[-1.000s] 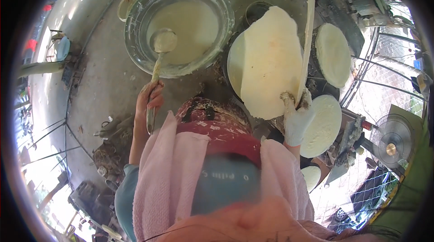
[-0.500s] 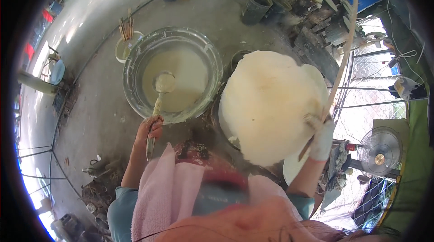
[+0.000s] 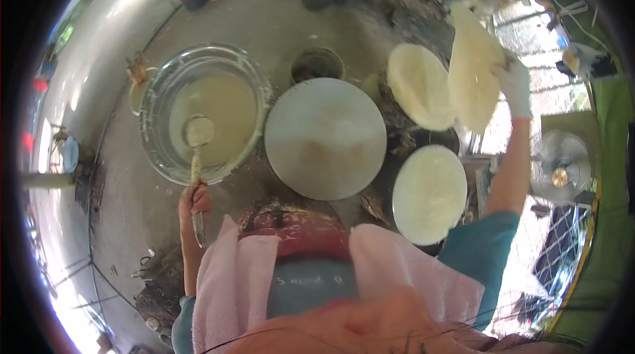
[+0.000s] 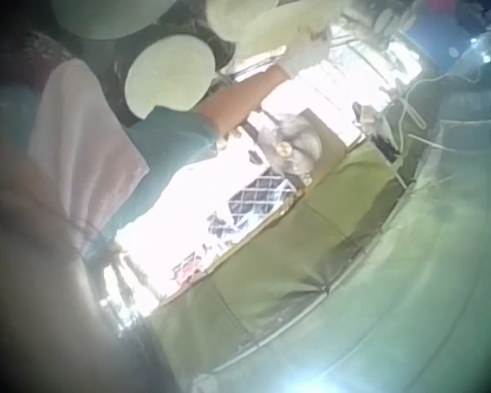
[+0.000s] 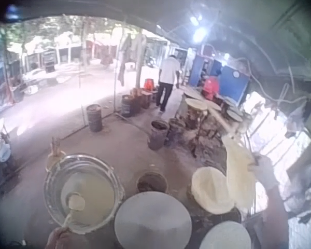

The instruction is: The person spreads batter onto multiple circular griddles using a ladle, peels cooked thin sheets off with a wooden stick, and stacks them.

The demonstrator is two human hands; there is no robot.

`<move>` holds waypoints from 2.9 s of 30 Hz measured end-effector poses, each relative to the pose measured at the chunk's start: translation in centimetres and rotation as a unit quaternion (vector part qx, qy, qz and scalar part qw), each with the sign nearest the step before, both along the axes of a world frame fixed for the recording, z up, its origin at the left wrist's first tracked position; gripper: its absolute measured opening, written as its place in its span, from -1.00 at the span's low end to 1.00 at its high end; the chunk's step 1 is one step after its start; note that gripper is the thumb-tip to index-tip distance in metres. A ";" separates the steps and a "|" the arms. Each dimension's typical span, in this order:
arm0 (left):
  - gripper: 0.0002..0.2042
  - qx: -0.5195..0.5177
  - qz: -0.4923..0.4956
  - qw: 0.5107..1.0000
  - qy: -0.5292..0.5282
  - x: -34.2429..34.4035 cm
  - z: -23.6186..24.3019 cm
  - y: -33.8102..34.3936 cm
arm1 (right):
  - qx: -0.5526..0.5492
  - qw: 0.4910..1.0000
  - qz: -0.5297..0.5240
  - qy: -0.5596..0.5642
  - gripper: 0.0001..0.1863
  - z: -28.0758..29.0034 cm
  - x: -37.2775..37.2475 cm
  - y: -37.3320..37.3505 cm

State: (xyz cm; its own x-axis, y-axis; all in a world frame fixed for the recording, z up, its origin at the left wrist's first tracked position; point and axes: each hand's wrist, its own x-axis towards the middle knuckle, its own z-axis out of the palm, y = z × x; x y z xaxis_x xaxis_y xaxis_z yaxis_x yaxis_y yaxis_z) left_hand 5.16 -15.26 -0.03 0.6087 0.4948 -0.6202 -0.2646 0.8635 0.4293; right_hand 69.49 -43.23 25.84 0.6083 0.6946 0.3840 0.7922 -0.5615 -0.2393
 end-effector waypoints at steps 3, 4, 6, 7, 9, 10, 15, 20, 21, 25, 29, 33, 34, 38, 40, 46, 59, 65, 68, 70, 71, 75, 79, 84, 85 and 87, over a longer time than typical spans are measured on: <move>-0.82 -0.015 0.056 0.998 -0.020 0.6 0.1 -1.3 | -0.099 0.985 -0.096 -0.102 -0.73 -9.1 1.0 1.4; -0.82 -0.006 0.059 0.998 -0.008 0.7 1.9 -1.9 | -0.176 0.970 -0.153 -0.067 -0.76 -12.2 0.9 2.0; -0.83 0.005 0.058 0.998 -0.013 1.1 2.3 -2.7 | -0.203 0.967 -0.138 -0.073 -0.81 -18.6 1.0 0.9; -0.82 0.034 0.035 0.999 -0.023 0.4 1.9 -2.8 | -0.200 0.970 -0.102 -0.090 -0.82 -21.3 0.9 0.6; -0.81 0.050 0.053 0.997 0.004 -0.3 2.8 -3.7 | -0.233 0.963 -0.123 -0.051 -0.80 -27.7 1.3 0.6; -0.80 0.062 0.068 0.995 0.029 -0.6 3.2 -3.9 | -0.229 0.964 -0.122 -0.048 -0.80 -30.8 1.2 0.5; -0.78 0.067 0.062 0.994 0.061 -1.2 3.9 -3.5 | -0.195 0.975 -0.099 -0.028 -0.70 -36.2 -0.1 1.2; -0.78 0.040 0.030 0.996 0.078 -2.6 2.1 0.2 | -0.189 0.973 -0.130 0.009 -0.70 -34.1 -0.4 5.7; -0.78 0.039 0.036 0.995 0.081 -3.1 1.8 1.0 | -0.187 0.972 -0.140 0.023 -0.70 -33.3 -1.5 7.0; -0.74 0.111 -0.153 0.971 0.146 -3.5 -1.7 7.8 | -0.054 0.983 -0.148 0.094 -0.66 -32.6 -8.5 6.2; -0.78 0.379 -0.400 0.742 0.382 -1.3 -5.4 13.4 | 0.099 0.932 -0.184 0.297 -0.50 -27.9 -26.6 6.0; -0.79 0.810 -0.441 0.329 0.204 -0.8 -16.0 21.0 | 0.127 0.877 -0.206 0.415 -0.49 -28.0 -43.2 6.2; -0.79 0.839 -0.415 0.285 0.205 0.5 -17.3 21.2 | 0.136 0.816 -0.277 0.489 -0.51 -27.0 -46.1 8.0; -0.78 0.937 -0.298 0.027 0.178 3.8 -28.7 25.6 | 0.179 0.781 -0.322 0.505 -0.52 -28.5 -54.7 8.6; -0.75 0.783 -0.547 0.144 0.260 10.0 -23.6 25.1 | 0.142 0.779 -0.353 0.499 -0.52 -28.5 -57.4 8.4; -0.77 0.500 -0.760 0.360 0.209 1.7 -25.5 23.2 | 0.199 0.746 -0.343 0.535 -0.48 -31.1 -65.0 6.3; -0.72 -0.384 -0.169 0.885 -0.200 -10.0 -7.1 7.5 | 0.020 0.810 -0.103 0.577 -0.58 -38.2 -77.4 -0.6; -0.72 -0.235 -0.245 0.881 -0.330 -11.3 8.3 12.6 | 0.214 0.727 -0.167 0.631 -0.60 -23.8 -73.2 4.6; -0.71 -0.073 -0.293 0.888 -0.347 -7.9 10.8 15.3 | 0.468 0.725 -0.145 0.484 -0.50 -26.6 -71.7 4.3; -0.71 0.018 -0.310 0.896 -0.317 -4.5 10.2 18.5 | 0.525 0.686 -0.157 0.479 -0.45 -26.6 -69.7 5.4; -0.72 -0.001 -0.276 0.924 -0.264 -3.0 9.2 20.4 | 0.528 0.659 -0.180 0.505 -0.43 -24.4 -69.0 7.2; -0.75 0.066 -0.249 0.960 -0.107 1.4 10.4 22.3 | 0.544 0.633 -0.182 0.520 -0.46 -25.9 -66.9 8.1; -0.73 0.426 -0.310 0.850 0.015 5.0 10.3 17.5 | 0.502 0.656 -0.283 0.487 -0.49 -29.5 -67.0 4.6; -0.75 0.331 -0.459 0.824 -0.034 13.0 11.0 15.0 | 0.524 0.593 -0.357 0.496 -0.51 -31.2 -64.4 1.8; -0.75 0.229 -0.501 0.830 -0.087 15.0 10.6 14.9 | 0.509 0.610 -0.357 0.491 -0.52 -31.3 -63.1 1.4; -0.75 -0.008 -0.487 0.866 -0.117 18.1 9.0 12.7 | 0.493 0.614 -0.346 0.510 -0.51 -31.5 -60.5 0.3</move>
State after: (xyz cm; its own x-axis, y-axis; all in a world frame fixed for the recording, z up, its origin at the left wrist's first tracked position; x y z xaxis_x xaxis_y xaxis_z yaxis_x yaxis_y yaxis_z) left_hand 23.29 -2.58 9.02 0.8425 -0.3303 -0.4256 0.5134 0.7316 0.4486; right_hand 8.94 -42.96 -5.62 0.9001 -0.1305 -0.4156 -0.3987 0.1377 -0.9067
